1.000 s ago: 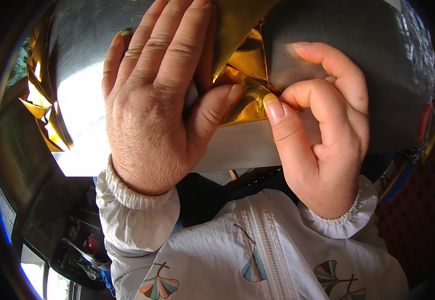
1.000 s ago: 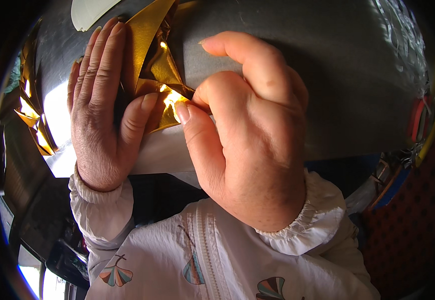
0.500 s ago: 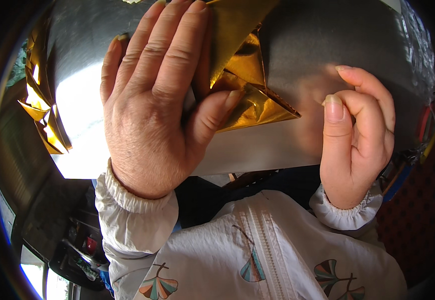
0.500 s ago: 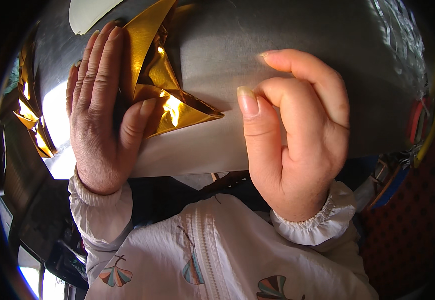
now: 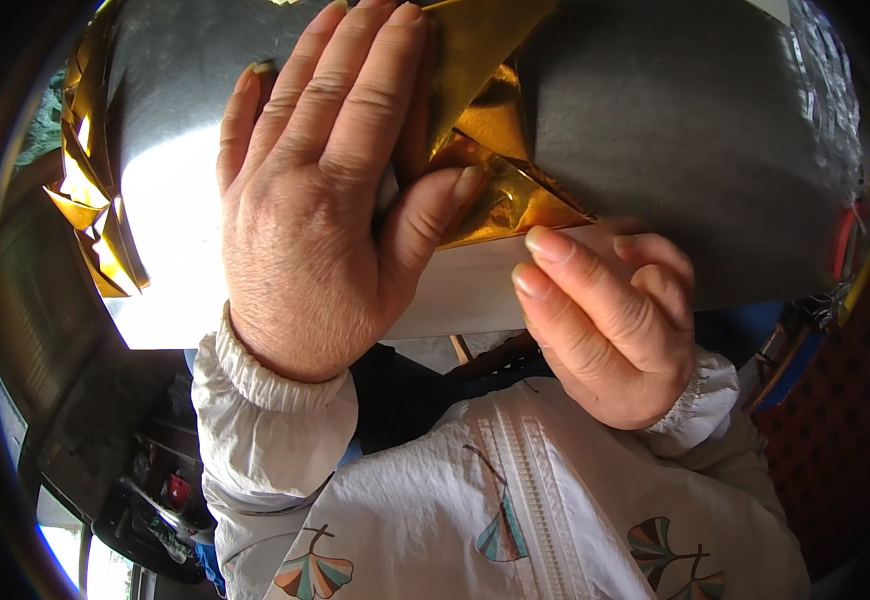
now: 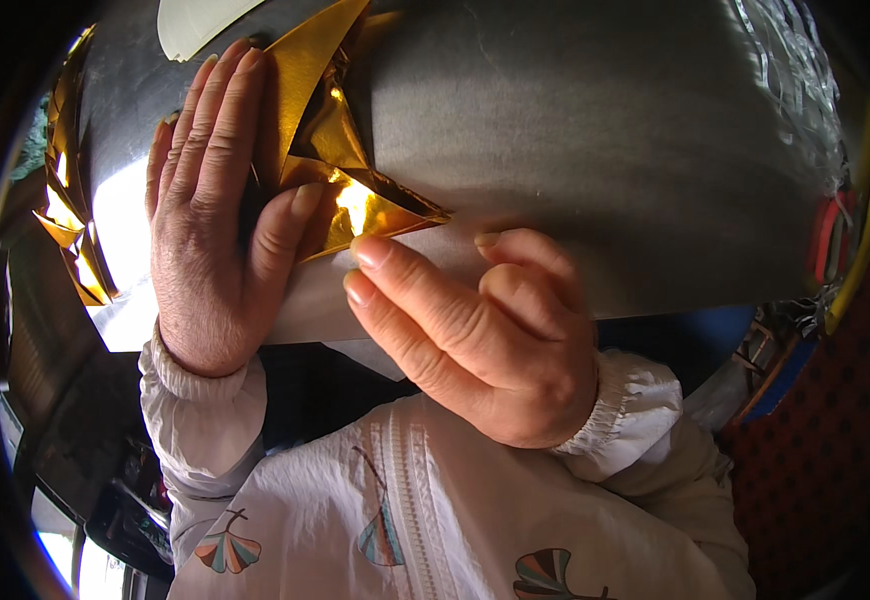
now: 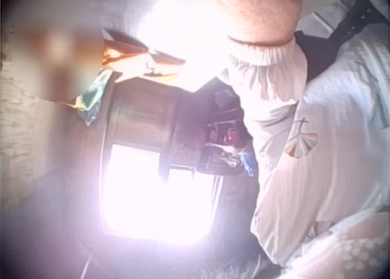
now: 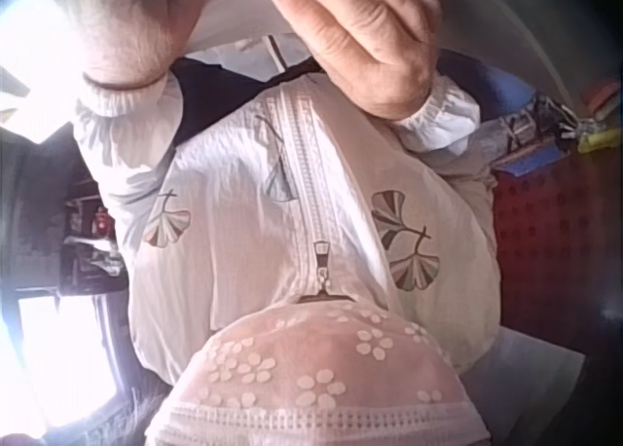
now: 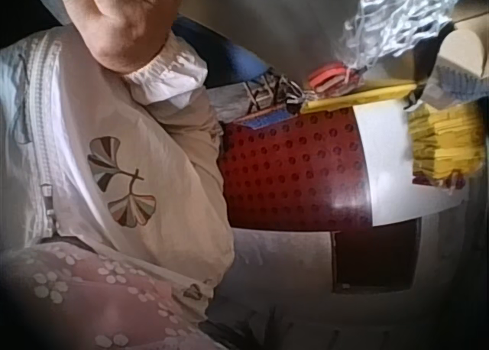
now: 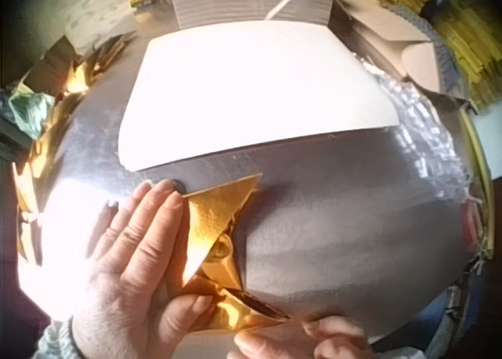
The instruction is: The person folds a gold-colored sheet of paper by hand into a triangular origami shape, pressing creases and tucking flaps. They place the finished piece aside and repeat the process with another sheet.
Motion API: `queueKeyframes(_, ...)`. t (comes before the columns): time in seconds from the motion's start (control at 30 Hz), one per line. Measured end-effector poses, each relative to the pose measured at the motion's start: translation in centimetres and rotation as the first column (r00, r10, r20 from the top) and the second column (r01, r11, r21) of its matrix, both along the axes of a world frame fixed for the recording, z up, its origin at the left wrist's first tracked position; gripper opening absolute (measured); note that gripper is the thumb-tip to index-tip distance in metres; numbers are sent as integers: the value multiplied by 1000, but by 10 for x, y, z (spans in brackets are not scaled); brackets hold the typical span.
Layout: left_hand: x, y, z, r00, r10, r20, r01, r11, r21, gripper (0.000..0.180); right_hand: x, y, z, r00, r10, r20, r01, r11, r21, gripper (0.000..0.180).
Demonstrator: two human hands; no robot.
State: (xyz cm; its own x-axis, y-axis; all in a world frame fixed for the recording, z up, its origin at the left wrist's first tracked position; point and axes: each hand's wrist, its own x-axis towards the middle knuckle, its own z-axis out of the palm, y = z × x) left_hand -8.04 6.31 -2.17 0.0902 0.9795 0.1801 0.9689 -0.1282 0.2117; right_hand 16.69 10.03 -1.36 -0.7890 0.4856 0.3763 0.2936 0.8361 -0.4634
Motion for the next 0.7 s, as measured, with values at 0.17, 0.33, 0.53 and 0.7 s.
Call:
queueKeyframes(0.17, 2, 1, 1, 998, 19, -61, -21, 999, -29, 67, -4, 2, 15, 925, -380, -10, 360, 884, -298, 39)
queueKeyframes(0.33, 32, -17, 9, 988, 151, 37, -150, 988, -27, 64, -6, 1, 36, 929, -344, 138, 366, 787, -496, 41)
queueKeyframes(0.53, 58, -43, 13, 974, 224, 42, -221, 973, -62, 63, 10, -34, 49, 879, -411, 243, 410, 388, -825, 30)
queueKeyframes(0.7, 76, -61, 11, 961, 254, 108, -254, 967, -15, 64, 24, -59, 35, 904, -329, 273, 261, -81, -962, 31)
